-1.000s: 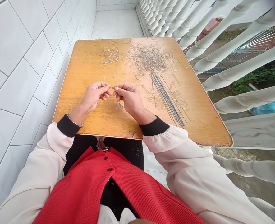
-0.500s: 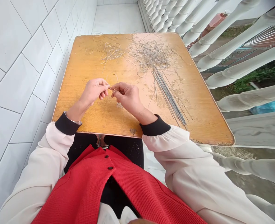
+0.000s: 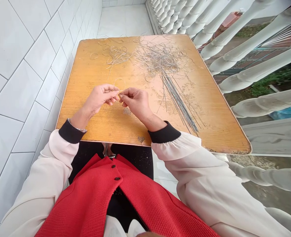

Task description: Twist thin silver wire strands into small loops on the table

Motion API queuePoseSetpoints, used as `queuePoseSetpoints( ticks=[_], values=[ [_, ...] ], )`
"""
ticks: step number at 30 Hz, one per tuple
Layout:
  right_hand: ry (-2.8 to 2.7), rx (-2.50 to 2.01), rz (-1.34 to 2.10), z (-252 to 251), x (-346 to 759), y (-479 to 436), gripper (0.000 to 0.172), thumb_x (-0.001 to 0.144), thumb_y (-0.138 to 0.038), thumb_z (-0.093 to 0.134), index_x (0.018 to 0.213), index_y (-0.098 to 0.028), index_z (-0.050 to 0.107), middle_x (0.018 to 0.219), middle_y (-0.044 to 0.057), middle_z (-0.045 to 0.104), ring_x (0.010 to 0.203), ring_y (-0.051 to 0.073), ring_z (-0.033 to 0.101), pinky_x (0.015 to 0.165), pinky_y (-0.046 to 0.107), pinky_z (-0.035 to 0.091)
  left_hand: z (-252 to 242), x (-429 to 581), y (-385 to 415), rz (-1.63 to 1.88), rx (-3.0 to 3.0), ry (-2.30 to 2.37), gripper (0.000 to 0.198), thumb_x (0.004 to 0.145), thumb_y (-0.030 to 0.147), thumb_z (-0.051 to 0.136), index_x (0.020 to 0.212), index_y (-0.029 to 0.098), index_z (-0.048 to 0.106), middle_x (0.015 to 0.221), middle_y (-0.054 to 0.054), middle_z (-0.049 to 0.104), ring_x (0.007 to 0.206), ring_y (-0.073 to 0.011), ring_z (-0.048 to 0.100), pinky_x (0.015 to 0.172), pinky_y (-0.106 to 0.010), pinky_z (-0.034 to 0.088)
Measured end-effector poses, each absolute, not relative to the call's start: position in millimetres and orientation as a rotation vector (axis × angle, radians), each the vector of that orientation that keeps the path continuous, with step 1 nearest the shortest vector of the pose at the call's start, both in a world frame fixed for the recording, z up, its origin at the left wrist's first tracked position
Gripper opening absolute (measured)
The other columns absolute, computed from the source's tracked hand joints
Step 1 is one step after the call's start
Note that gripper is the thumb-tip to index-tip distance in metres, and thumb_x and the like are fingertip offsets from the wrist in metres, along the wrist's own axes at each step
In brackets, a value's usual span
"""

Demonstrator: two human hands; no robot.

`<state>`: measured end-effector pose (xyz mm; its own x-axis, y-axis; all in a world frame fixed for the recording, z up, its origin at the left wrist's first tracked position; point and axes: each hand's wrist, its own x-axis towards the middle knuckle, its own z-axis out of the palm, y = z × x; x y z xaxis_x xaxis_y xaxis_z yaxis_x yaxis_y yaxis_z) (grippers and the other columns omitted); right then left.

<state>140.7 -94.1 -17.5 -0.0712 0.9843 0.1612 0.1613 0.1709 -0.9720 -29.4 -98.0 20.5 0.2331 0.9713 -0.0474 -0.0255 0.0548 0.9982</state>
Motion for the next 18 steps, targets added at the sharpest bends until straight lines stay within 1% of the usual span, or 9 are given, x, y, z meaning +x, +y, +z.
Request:
queuePoseSetpoints(
  ticks=[3, 5, 7, 8, 9, 11, 15, 18],
  values=[
    [-1.443, -1.182, 1.095, -15.4, 141.9, -95.0, 0.018, 0.084, -0.011, 0.079, 0.070, -0.017, 0.070, 0.061, -0.002, 0.064, 0.052, 0.008, 0.055, 0.051, 0.021, 0.045, 18.0, -26.2, -97.9, 1.067, 1.257, 1.079, 0.014, 0.091, 0.008, 0.075, 0.079, 0.016, 0.071, 0.061, 0.003, 0.068, 0.052, -0.0046, 0.058, 0.053, -0.018, 0.042],
    [-1.405, -1.145, 1.153, -13.5, 143.8, -95.0, 0.018, 0.085, -0.023, 0.085, 0.075, -0.017, 0.071, 0.066, 0.000, 0.067, 0.056, 0.009, 0.059, 0.054, 0.021, 0.049, 17.1, -25.5, -97.3, 1.077, 1.264, 1.092, 0.018, 0.091, 0.006, 0.072, 0.076, 0.016, 0.070, 0.059, 0.003, 0.066, 0.051, -0.0041, 0.056, 0.052, -0.018, 0.041],
    [-1.342, -1.112, 1.199, -11.7, 146.2, -93.9, 0.025, 0.088, -0.038, 0.085, 0.081, -0.018, 0.072, 0.075, 0.001, 0.072, 0.061, 0.010, 0.062, 0.057, 0.021, 0.051, 17.3, -26.0, -96.8, 1.072, 1.269, 1.085, 0.020, 0.091, 0.005, 0.071, 0.074, 0.016, 0.070, 0.059, 0.004, 0.065, 0.051, -0.0037, 0.055, 0.052, -0.017, 0.041],
    [-1.313, -1.103, 1.210, -10.8, 147.2, -93.1, 0.027, 0.090, -0.042, 0.084, 0.083, -0.019, 0.072, 0.078, 0.002, 0.073, 0.062, 0.009, 0.062, 0.057, 0.021, 0.052, 17.7, -26.5, -96.7, 1.063, 1.272, 1.077, 0.021, 0.092, 0.004, 0.070, 0.074, 0.016, 0.070, 0.059, 0.004, 0.065, 0.050, -0.0036, 0.054, 0.051, -0.017, 0.040],
    [-1.292, -1.097, 1.210, -10.1, 148.1, -92.2, 0.028, 0.091, -0.043, 0.084, 0.083, -0.019, 0.072, 0.079, 0.002, 0.073, 0.063, 0.009, 0.062, 0.057, 0.020, 0.051, 18.3, -27.0, -96.7, 1.045, 1.277, 1.067, 0.022, 0.092, 0.004, 0.069, 0.074, 0.016, 0.070, 0.059, 0.004, 0.064, 0.050, -0.0035, 0.054, 0.051, -0.017, 0.040],
    [-1.266, -1.085, 1.195, -9.1, 149.0, -90.7, 0.024, 0.092, -0.038, 0.083, 0.082, -0.019, 0.072, 0.076, 0.001, 0.071, 0.062, 0.008, 0.061, 0.056, 0.018, 0.050, 19.3, -27.6, -97.0, 1.010, 1.288, 1.042, 0.023, 0.095, 0.006, 0.068, 0.074, 0.015, 0.070, 0.059, 0.003, 0.064, 0.050, -0.0034, 0.053, 0.051, -0.017, 0.039],
    [-1.216, -1.036, 1.196, -8.4, 147.7, -90.7, 0.019, 0.092, -0.029, 0.081, 0.079, -0.019, 0.073, 0.073, -0.001, 0.070, 0.061, 0.008, 0.060, 0.055, 0.018, 0.048, 21.0, -27.5, -97.5, 0.993, 1.287, 1.017, 0.029, 0.104, 0.022, 0.063, 0.078, 0.014, 0.072, 0.059, 0.003, 0.062, 0.048, -0.0032, 0.051, 0.050, -0.016, 0.039],
    [-1.169, -1.007, 1.227, -8.1, 146.1, -92.3, 0.016, 0.090, -0.024, 0.081, 0.076, -0.019, 0.074, 0.070, -0.001, 0.069, 0.059, 0.008, 0.059, 0.054, 0.018, 0.049, 21.3, -27.1, -97.3, 0.969, 1.291, 1.015, 0.031, 0.106, 0.025, 0.060, 0.080, 0.014, 0.073, 0.056, 0.004, 0.058, 0.046, -0.0033, 0.048, 0.048, -0.016, 0.037]
  ],
)
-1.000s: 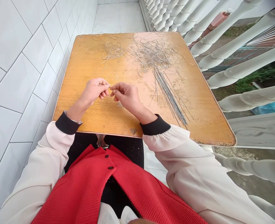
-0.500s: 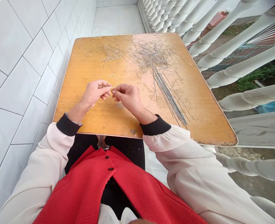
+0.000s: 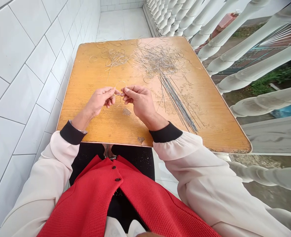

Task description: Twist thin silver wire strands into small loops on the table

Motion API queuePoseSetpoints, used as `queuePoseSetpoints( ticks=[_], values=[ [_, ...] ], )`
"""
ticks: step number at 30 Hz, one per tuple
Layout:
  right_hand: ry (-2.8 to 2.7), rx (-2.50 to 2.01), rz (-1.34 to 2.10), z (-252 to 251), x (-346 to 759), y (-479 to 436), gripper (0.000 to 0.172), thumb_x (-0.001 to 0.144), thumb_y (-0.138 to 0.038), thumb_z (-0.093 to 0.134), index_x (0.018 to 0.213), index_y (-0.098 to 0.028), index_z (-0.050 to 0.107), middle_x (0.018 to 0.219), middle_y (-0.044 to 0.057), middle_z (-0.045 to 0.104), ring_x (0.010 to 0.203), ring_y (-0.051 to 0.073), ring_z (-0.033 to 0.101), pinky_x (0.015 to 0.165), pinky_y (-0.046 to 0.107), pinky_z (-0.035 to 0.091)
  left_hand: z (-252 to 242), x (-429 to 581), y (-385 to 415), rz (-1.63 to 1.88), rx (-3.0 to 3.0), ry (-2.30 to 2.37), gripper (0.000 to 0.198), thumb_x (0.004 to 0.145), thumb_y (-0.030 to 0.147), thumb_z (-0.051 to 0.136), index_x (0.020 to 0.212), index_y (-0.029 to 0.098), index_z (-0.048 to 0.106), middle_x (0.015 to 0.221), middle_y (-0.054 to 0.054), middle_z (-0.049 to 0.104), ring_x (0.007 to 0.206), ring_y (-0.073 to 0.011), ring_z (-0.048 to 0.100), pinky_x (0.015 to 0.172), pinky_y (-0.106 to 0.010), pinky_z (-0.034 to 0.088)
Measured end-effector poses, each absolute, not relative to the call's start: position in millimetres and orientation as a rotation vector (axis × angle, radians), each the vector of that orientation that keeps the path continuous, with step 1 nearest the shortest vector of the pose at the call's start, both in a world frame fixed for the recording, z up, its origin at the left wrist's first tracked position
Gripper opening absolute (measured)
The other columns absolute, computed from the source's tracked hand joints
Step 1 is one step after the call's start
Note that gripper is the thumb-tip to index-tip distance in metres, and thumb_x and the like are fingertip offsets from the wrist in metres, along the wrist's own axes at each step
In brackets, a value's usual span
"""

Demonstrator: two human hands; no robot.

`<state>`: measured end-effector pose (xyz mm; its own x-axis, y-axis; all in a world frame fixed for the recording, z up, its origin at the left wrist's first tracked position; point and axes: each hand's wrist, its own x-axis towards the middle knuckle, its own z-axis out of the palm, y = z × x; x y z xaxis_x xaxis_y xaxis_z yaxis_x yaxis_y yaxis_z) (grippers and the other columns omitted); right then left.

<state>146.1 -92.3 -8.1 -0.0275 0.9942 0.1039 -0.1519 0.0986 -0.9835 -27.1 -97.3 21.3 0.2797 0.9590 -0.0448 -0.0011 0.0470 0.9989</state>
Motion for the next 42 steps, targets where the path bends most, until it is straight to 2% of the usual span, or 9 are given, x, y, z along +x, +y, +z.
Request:
queuePoseSetpoints(
  ticks=[8, 12, 15, 18, 21, 24, 28, 33, 42],
  values=[
    [-1.260, -1.077, 1.071, -11, 146, -90, 0.017, 0.090, -0.019, 0.076, 0.074, -0.018, 0.071, 0.068, -0.002, 0.067, 0.052, 0.007, 0.055, 0.051, 0.020, 0.047, 16, -24, -97, 0.998, 1.425, 1.059, 0.029, 0.103, 0.022, 0.065, 0.078, 0.014, 0.074, 0.052, 0.005, 0.056, 0.044, -0.0026, 0.046, 0.046, -0.014, 0.035],
    [-1.385, -1.147, 0.868, -18, 148, -86, 0.004, 0.090, -0.020, 0.073, 0.092, -0.019, 0.076, 0.065, -0.004, 0.063, 0.053, 0.009, 0.054, 0.055, 0.024, 0.048, 13, -23, -98, 0.996, 1.491, 1.095, 0.030, 0.103, 0.024, 0.065, 0.077, 0.013, 0.073, 0.055, 0.003, 0.059, 0.047, -0.0035, 0.050, 0.048, -0.015, 0.039],
    [-1.507, -1.150, 0.662, -22, 151, -85, 0.020, 0.089, -0.017, 0.068, 0.105, -0.022, 0.079, 0.064, -0.005, 0.061, 0.058, 0.012, 0.055, 0.064, 0.028, 0.052, 12, -22, -99, 0.960, 1.557, 1.136, 0.029, 0.102, 0.020, 0.065, 0.074, 0.014, 0.072, 0.054, 0.004, 0.058, 0.046, -0.0040, 0.049, 0.049, -0.017, 0.039],
    [-1.598, -1.131, 0.535, -23, 153, -86, 0.030, 0.088, -0.013, 0.061, 0.108, -0.022, 0.080, 0.073, -0.002, 0.068, 0.064, 0.014, 0.060, 0.070, 0.032, 0.054, 13, -22, -100, 0.925, 1.622, 1.174, 0.029, 0.099, 0.016, 0.065, 0.071, 0.014, 0.071, 0.052, 0.005, 0.054, 0.046, -0.0046, 0.046, 0.051, -0.020, 0.036],
    [-1.658, -1.114, 0.487, -24, 156, -86, 0.034, 0.086, -0.011, 0.056, 0.107, -0.021, 0.081, 0.081, 0.001, 0.073, 0.068, 0.016, 0.065, 0.071, 0.033, 0.055, 14, -24, -100, 0.873, 1.639, 1.167, 0.030, 0.097, 0.015, 0.064, 0.068, 0.015, 0.071, 0.049, 0.006, 0.049, 0.047, -0.0055, 0.042, 0.052, -0.022, 0.032],
    [-1.679, -1.123, 0.481, -27, 157, -85, 0.035, 0.085, -0.010, 0.054, 0.106, -0.020, 0.081, 0.078, 0.001, 0.072, 0.066, 0.017, 0.065, 0.069, 0.033, 0.054, 15, -26, -98, 0.839, 1.610, 1.138, 0.031, 0.096, 0.014, 0.063, 0.065, 0.015, 0.069, 0.048, 0.006, 0.046, 0.048, -0.0059, 0.039, 0.054, -0.023, 0.030],
    [-1.742, -1.123, 0.416, -30, 160, -80, 0.032, 0.091, -0.013, 0.055, 0.109, -0.019, 0.080, 0.077, 0.001, 0.071, 0.067, 0.017, 0.065, 0.071, 0.033, 0.054, 16, -26, -98, 0.832, 1.562, 1.138, 0.033, 0.096, 0.012, 0.062, 0.064, 0.015, 0.068, 0.048, 0.006, 0.046, 0.049, -0.0060, 0.038, 0.055, -0.023, 0.030],
    [-1.887, -1.089, 0.237, -28, 167, -76, 0.027, 0.100, -0.023, 0.058, 0.117, -0.022, 0.078, 0.091, 0.006, 0.075, 0.080, 0.021, 0.071, 0.079, 0.037, 0.056, 21, -22, -101, 0.826, 1.517, 1.174, 0.035, 0.098, 0.009, 0.060, 0.065, 0.015, 0.066, 0.047, 0.007, 0.046, 0.047, -0.0051, 0.037, 0.053, -0.022, 0.028],
    [-1.854, -1.122, 0.217, -23, 168, -80, 0.026, 0.106, -0.027, 0.052, 0.110, -0.026, 0.078, 0.097, 0.008, 0.077, 0.091, 0.024, 0.073, 0.083, 0.038, 0.057, 17, -19, -100, 0.809, 1.431, 1.106, 0.033, 0.102, 0.014, 0.064, 0.069, 0.013, 0.070, 0.048, 0.006, 0.049, 0.044, -0.0032, 0.039, 0.048, -0.020, 0.028]
  ],
)
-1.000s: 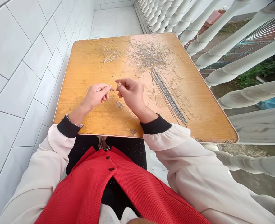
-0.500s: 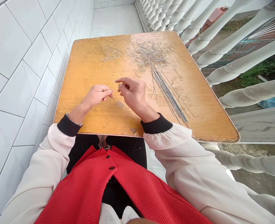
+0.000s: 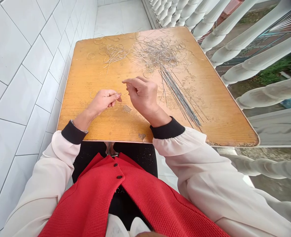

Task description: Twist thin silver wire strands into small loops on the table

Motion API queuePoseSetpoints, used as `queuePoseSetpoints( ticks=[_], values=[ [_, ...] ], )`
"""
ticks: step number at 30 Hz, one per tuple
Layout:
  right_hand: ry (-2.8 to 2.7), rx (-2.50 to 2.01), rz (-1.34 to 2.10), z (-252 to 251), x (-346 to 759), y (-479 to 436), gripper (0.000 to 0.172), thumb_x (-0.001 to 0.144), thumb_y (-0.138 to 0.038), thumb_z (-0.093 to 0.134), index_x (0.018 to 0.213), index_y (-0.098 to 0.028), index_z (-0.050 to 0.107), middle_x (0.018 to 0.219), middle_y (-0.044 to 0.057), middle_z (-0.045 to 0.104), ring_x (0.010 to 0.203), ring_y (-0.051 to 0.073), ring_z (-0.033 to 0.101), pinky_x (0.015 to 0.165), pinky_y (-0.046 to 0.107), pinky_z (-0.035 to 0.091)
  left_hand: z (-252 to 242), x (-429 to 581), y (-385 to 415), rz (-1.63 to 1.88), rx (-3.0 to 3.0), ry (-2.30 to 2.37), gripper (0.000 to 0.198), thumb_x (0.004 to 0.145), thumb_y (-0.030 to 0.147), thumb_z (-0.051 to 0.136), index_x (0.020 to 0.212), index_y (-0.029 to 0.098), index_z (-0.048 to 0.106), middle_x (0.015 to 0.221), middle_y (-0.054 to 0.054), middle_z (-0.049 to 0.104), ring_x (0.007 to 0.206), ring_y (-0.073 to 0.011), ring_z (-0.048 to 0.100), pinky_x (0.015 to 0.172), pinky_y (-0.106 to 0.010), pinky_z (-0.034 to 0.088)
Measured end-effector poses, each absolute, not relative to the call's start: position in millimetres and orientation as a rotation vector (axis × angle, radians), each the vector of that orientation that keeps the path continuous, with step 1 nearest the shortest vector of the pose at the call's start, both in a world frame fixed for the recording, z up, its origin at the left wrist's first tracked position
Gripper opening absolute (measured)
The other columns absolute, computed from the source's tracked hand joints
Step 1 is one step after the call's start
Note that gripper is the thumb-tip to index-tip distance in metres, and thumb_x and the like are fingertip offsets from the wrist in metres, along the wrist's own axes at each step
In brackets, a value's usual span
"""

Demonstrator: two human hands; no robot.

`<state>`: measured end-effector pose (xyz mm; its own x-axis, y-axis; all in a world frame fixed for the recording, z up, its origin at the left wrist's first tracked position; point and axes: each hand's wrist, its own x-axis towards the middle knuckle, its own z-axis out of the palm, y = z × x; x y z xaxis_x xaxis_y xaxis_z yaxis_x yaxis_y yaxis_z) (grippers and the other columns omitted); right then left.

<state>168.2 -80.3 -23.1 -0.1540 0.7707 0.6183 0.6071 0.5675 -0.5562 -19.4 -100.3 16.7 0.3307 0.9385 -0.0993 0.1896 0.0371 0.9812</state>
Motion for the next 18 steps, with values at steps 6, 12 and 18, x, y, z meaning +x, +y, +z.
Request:
queuePoseSetpoints(
  ticks=[6, 12, 18],
  values=[
    [-1.610, -1.155, 0.543, -17, 166, -81, 0.014, 0.100, -0.040, 0.070, 0.102, -0.028, 0.077, 0.090, 0.006, 0.075, 0.096, 0.025, 0.074, 0.080, 0.036, 0.058, 15, -24, -96, 0.818, 1.325, 1.068, 0.008, 0.091, 0.005, 0.072, 0.094, 0.012, 0.074, 0.066, 0.004, 0.067, 0.055, -0.0042, 0.056, 0.057, -0.017, 0.044],
    [-1.434, -1.124, 0.896, -15, 159, -80, 0.029, 0.093, -0.051, 0.078, 0.102, -0.023, 0.075, 0.083, 0.002, 0.073, 0.070, 0.015, 0.068, 0.063, 0.027, 0.054, 13, -29, -93, 0.928, 1.308, 1.039, 0.014, 0.097, 0.006, 0.063, 0.095, 0.013, 0.075, 0.071, 0.003, 0.068, 0.058, -0.0029, 0.058, 0.059, -0.015, 0.044],
    [-1.440, -1.051, 1.179, -8, 152, -91, 0.030, 0.088, -0.047, 0.083, 0.088, -0.018, 0.077, 0.083, 0.003, 0.075, 0.067, 0.011, 0.063, 0.059, 0.023, 0.051, 17, -28, -94, 0.927, 1.322, 1.047, 0.024, 0.100, 0.013, 0.065, 0.077, 0.014, 0.070, 0.065, 0.003, 0.065, 0.055, -0.0033, 0.056, 0.055, -0.015, 0.042]
  ],
)
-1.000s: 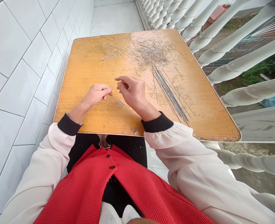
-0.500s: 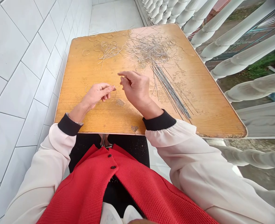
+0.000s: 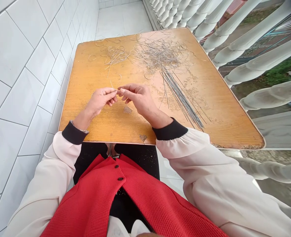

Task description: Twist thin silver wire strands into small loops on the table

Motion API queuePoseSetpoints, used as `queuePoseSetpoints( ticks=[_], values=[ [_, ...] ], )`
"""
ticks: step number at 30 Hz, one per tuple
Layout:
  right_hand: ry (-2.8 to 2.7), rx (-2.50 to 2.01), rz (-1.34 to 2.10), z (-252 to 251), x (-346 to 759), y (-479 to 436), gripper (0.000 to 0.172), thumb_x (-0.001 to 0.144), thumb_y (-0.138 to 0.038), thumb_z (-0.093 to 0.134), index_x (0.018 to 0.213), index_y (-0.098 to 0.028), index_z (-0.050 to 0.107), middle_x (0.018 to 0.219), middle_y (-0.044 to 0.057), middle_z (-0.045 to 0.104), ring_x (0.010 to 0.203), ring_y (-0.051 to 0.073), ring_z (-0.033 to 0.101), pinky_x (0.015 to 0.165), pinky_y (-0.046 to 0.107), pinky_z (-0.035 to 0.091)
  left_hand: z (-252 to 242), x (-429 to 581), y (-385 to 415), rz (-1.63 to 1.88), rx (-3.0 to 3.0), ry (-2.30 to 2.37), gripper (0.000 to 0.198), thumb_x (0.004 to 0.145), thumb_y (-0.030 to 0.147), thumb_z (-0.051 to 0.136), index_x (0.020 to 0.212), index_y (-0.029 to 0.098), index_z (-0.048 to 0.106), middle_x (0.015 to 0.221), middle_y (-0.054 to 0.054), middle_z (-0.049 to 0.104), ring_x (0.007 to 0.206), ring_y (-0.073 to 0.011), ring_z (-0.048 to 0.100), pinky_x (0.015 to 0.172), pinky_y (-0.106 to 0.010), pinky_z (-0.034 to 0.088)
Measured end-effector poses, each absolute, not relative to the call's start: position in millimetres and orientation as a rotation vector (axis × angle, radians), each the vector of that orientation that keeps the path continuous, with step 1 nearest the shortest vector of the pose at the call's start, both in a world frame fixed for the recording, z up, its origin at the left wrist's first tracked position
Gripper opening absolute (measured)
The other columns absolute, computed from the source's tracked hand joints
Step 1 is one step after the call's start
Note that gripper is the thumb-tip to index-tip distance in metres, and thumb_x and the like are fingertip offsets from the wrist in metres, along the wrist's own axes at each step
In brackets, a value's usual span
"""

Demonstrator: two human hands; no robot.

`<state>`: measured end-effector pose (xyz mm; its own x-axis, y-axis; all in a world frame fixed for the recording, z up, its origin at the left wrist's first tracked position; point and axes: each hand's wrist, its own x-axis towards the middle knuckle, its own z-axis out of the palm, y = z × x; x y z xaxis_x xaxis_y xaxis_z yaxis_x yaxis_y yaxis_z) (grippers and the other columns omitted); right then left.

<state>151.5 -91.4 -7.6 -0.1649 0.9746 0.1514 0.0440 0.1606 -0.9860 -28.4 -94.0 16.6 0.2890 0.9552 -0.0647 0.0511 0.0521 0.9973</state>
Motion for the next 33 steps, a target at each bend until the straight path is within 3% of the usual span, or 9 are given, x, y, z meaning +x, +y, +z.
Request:
queuePoseSetpoints(
  ticks=[6, 13, 18, 24, 29, 32, 33],
  values=[
    [-1.416, -1.071, 1.132, -8, 150, -89, 0.031, 0.087, -0.049, 0.084, 0.080, -0.019, 0.077, 0.080, 0.003, 0.075, 0.075, 0.014, 0.067, 0.066, 0.025, 0.052, 14, -24, -96, 0.920, 1.427, 1.103, 0.020, 0.099, 0.015, 0.070, 0.079, 0.014, 0.073, 0.057, 0.004, 0.062, 0.049, -0.0033, 0.053, 0.050, -0.015, 0.040],
    [-1.307, -1.067, 1.233, -11, 148, -89, 0.016, 0.087, -0.026, 0.078, 0.073, -0.019, 0.076, 0.075, 0.001, 0.073, 0.072, 0.013, 0.065, 0.069, 0.026, 0.050, 13, -22, -98, 0.872, 1.417, 1.099, 0.025, 0.101, 0.016, 0.067, 0.076, 0.013, 0.070, 0.058, 0.002, 0.067, 0.046, -0.0036, 0.055, 0.047, -0.015, 0.041],
    [-1.223, -1.045, 1.369, -11, 148, -89, 0.014, 0.086, -0.024, 0.075, 0.073, -0.019, 0.074, 0.077, 0.001, 0.072, 0.073, 0.012, 0.064, 0.070, 0.027, 0.049, 16, -19, -100, 0.855, 1.306, 1.080, 0.029, 0.103, 0.026, 0.067, 0.077, 0.014, 0.067, 0.058, 0.002, 0.067, 0.045, -0.0039, 0.056, 0.047, -0.015, 0.040],
    [-1.153, -1.049, 1.368, -14, 145, -90, 0.012, 0.085, -0.025, 0.076, 0.074, -0.020, 0.074, 0.080, 0.001, 0.074, 0.068, 0.010, 0.060, 0.063, 0.024, 0.045, 18, -16, -103, 0.892, 1.139, 1.088, 0.031, 0.107, 0.017, 0.058, 0.077, 0.014, 0.066, 0.057, 0.003, 0.065, 0.046, -0.0029, 0.054, 0.050, -0.016, 0.040],
    [-1.170, -1.110, 1.193, -13, 141, -89, 0.022, 0.086, -0.020, 0.077, 0.066, -0.019, 0.068, 0.067, -0.002, 0.065, 0.055, 0.008, 0.046, 0.054, 0.023, 0.041, 14, -13, -102, 0.975, 1.239, 1.157, 0.020, 0.102, 0.018, 0.066, 0.083, 0.015, 0.066, 0.061, 0.004, 0.066, 0.051, -0.0040, 0.057, 0.054, -0.017, 0.043],
    [-1.168, -1.116, 1.146, -14, 140, -86, 0.028, 0.089, -0.019, 0.076, 0.064, -0.019, 0.064, 0.065, -0.003, 0.060, 0.053, 0.007, 0.047, 0.055, 0.023, 0.043, 8, -13, -100, 0.959, 1.328, 1.157, 0.003, 0.098, 0.016, 0.071, 0.096, 0.015, 0.069, 0.066, 0.004, 0.068, 0.057, -0.0065, 0.061, 0.054, -0.018, 0.045],
    [-1.168, -1.114, 1.138, -15, 141, -85, 0.029, 0.090, -0.020, 0.076, 0.065, -0.019, 0.063, 0.065, -0.003, 0.059, 0.054, 0.008, 0.048, 0.056, 0.023, 0.044, 6, -13, -100, 0.944, 1.362, 1.156, 0.007, 0.096, 0.014, 0.072, 0.103, 0.014, 0.069, 0.067, 0.004, 0.068, 0.059, -0.0077, 0.063, 0.055, -0.019, 0.046]
  ],
)
